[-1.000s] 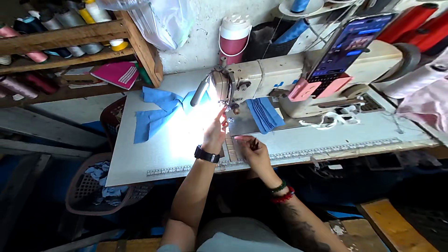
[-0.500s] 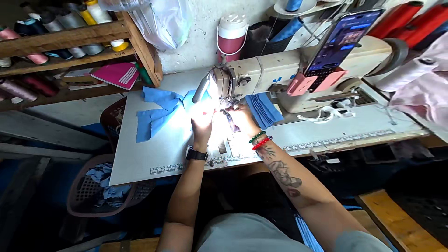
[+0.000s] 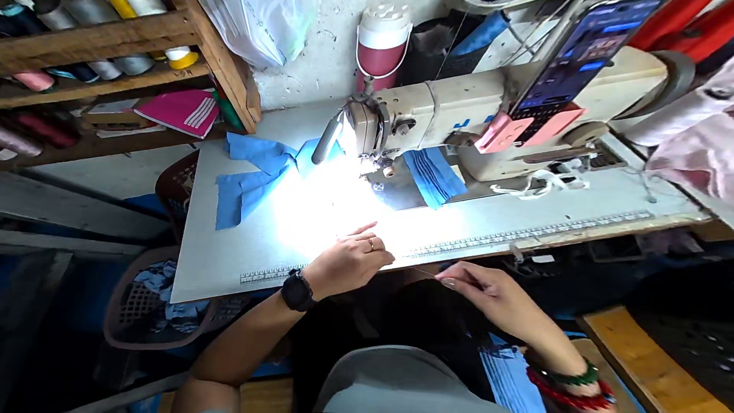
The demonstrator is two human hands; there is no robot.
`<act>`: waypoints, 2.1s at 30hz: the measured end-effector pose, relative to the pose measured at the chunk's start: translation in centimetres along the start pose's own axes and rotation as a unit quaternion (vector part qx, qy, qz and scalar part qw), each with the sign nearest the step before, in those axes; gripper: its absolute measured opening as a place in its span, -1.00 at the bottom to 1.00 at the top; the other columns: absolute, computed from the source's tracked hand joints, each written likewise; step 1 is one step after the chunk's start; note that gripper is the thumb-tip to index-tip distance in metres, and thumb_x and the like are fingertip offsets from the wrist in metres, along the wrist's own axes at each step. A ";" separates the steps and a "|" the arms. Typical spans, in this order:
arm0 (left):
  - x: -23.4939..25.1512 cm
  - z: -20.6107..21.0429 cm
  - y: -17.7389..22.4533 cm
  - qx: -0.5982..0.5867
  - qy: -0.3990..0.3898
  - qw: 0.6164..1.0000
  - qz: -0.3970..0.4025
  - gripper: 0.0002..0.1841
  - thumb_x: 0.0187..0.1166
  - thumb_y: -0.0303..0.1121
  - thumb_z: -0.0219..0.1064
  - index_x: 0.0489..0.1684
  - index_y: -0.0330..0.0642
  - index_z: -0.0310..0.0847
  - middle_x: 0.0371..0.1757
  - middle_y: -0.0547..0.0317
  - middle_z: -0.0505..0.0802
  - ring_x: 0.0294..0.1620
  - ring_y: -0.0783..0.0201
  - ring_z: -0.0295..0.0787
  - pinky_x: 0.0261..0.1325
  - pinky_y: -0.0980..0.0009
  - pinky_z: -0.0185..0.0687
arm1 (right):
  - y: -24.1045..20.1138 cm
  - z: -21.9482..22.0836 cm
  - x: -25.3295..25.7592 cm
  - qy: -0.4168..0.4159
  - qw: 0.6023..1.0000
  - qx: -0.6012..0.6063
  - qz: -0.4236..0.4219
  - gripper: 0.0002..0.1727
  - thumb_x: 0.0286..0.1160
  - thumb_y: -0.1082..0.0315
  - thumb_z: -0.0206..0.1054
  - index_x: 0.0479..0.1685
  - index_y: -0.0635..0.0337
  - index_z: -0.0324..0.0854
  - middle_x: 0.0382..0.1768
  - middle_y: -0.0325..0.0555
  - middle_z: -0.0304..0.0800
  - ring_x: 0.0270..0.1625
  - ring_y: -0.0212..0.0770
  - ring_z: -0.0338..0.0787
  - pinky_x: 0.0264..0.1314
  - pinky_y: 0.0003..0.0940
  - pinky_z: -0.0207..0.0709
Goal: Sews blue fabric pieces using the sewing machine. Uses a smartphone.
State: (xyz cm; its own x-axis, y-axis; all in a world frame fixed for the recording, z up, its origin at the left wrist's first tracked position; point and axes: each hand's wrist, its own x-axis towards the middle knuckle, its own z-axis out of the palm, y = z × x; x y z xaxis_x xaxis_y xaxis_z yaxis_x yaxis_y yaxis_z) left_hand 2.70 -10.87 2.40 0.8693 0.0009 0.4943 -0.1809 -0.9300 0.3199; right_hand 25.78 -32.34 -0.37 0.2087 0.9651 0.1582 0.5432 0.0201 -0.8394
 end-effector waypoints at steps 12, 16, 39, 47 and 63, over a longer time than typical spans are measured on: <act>0.8 3.6 1.9 -0.052 0.013 0.997 -0.058 -0.79 0.73 -0.42 0.19 -0.12 -0.29 0.77 -0.17 0.00 0.86 -0.01 0.17 0.85 0.25 0.31 0.72 | -2.2 7.5 14.6 0.141 0.969 0.188 0.075 -0.70 0.71 0.32 0.28 0.33 0.13 0.64 -0.11 -0.12 0.80 -0.39 -0.35 0.69 -0.36 -0.36 0.64; -0.6 4.1 2.3 -0.072 0.100 0.985 -0.121 -0.85 0.65 -0.49 0.28 -0.12 -0.30 0.79 -0.17 0.02 0.88 -0.05 0.25 0.87 0.26 0.33 0.75 | -2.4 10.6 19.4 0.202 0.962 0.174 0.064 -0.64 0.66 0.41 0.28 0.36 0.34 0.48 0.11 0.12 0.74 0.14 -0.16 0.77 0.22 -0.17 0.67; -2.9 5.6 0.9 -0.150 0.256 0.938 -0.178 -0.87 0.55 -0.56 0.32 -0.19 -0.40 0.80 -0.19 0.01 0.90 -0.10 0.39 0.84 0.08 0.48 0.77 | -3.6 4.9 12.6 -0.099 0.993 -0.029 0.058 -0.78 0.52 0.22 0.35 -0.46 0.09 0.59 -0.63 -0.26 0.50 -0.56 -0.33 0.49 -0.47 -0.30 0.38; -2.6 6.5 1.6 -0.044 0.158 0.979 -0.118 -0.86 0.64 -0.46 0.29 -0.12 -0.27 0.79 -0.16 0.07 0.89 -0.01 0.27 0.87 0.41 0.26 0.70 | -4.3 6.2 12.7 -0.026 0.932 0.284 0.225 -0.79 0.83 0.29 0.13 -0.06 0.21 0.62 -0.48 -0.27 0.77 -0.70 -0.56 0.44 -0.66 -0.67 0.29; 0.2 1.9 0.1 -0.076 -0.004 0.997 -0.027 -0.80 0.70 -0.41 0.25 -0.09 -0.27 0.83 -0.15 0.01 0.86 -0.05 0.24 0.83 0.19 0.42 0.72 | -0.5 1.3 0.0 -0.071 0.997 0.017 0.008 -0.71 0.78 0.24 0.16 -0.01 0.08 0.83 -0.22 -0.31 0.87 -0.28 -0.57 0.70 -0.14 -0.58 0.59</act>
State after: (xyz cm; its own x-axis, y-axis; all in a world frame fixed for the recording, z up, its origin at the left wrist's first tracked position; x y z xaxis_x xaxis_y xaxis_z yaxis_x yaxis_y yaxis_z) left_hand 3.70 -11.68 0.96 0.8831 0.0452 0.4671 -0.2014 -0.8625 0.4643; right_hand 24.45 -32.05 -0.66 0.0983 0.9927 0.0704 0.5120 0.0102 -0.8589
